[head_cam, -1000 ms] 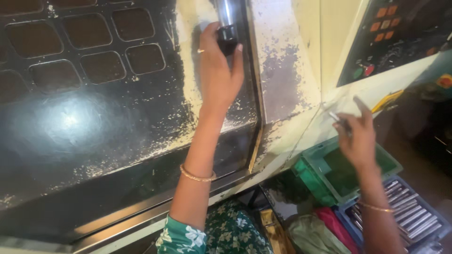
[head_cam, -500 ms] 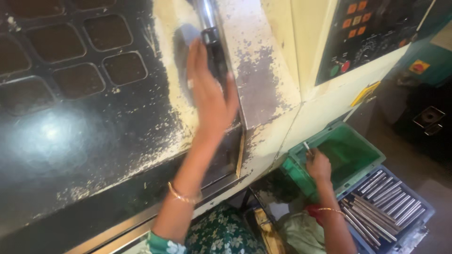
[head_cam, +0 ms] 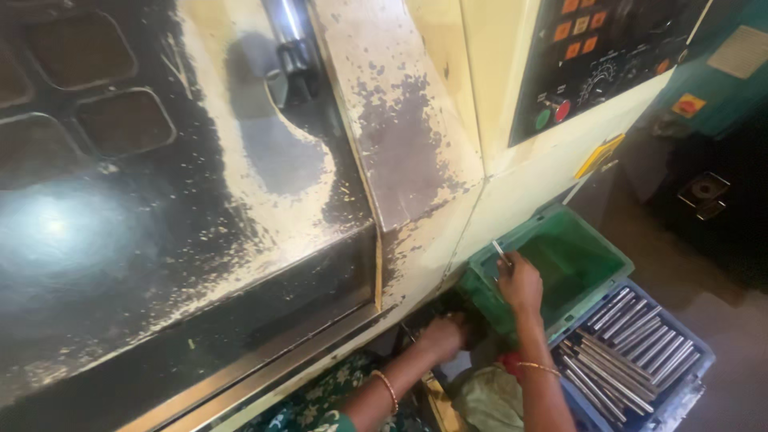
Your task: The person uses a metal rod to scrape residue from the surface of a machine. They open the machine door to access internal components and continue scraping. The person repeats this process multiple times.
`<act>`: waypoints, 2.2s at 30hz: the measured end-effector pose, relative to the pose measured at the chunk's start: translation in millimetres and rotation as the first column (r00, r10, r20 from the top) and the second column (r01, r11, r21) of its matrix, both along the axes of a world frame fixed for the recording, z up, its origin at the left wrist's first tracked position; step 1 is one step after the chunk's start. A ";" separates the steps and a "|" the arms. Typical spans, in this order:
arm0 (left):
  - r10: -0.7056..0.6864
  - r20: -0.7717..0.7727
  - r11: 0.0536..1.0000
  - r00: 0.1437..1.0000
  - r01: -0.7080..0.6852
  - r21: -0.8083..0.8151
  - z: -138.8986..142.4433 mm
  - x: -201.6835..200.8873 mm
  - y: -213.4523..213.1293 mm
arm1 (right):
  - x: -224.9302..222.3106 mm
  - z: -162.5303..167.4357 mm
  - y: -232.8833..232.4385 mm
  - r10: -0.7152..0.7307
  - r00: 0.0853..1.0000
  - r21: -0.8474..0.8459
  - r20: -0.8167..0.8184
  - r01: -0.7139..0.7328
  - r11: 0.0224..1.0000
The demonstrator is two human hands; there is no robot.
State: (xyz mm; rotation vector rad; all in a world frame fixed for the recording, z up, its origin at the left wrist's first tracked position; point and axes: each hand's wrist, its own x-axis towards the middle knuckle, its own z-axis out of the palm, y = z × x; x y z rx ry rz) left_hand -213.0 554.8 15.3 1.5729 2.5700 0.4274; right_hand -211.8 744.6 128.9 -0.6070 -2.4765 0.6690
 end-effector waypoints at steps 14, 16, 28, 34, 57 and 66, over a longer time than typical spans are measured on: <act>0.278 0.308 0.947 0.910 -0.313 0.069 -24.6 2.3 -14.1 | -6.5 -18.3 12.6 0.000 1.000 0.032 -0.007 0.000 0.999; 0.244 0.511 0.935 0.824 -0.340 0.102 -30.9 6.9 -29.5 | -4.5 -16.2 12.3 -0.063 0.997 0.045 -0.036 0.065 0.997; 0.021 0.987 0.481 -0.160 -0.864 -0.150 -21.1 57.9 -252.1 | 21.8 24.8 -20.0 0.167 0.877 0.069 -0.451 -0.152 0.986; -0.331 0.929 0.087 -0.164 -0.986 -0.143 -16.1 74.3 -250.5 | 69.8 -9.1 -66.4 0.265 0.807 0.096 -0.528 -0.254 0.963; -0.320 0.944 0.014 0.080 -0.996 0.089 75.1 110.6 -186.1 | 153.2 24.5 -208.2 0.724 0.630 -0.292 -0.279 -0.775 0.561; -0.310 0.915 0.048 0.260 -0.957 0.288 70.4 114.3 -192.8 | 142.0 26.6 -216.0 0.807 0.564 -0.356 -0.172 -0.800 0.483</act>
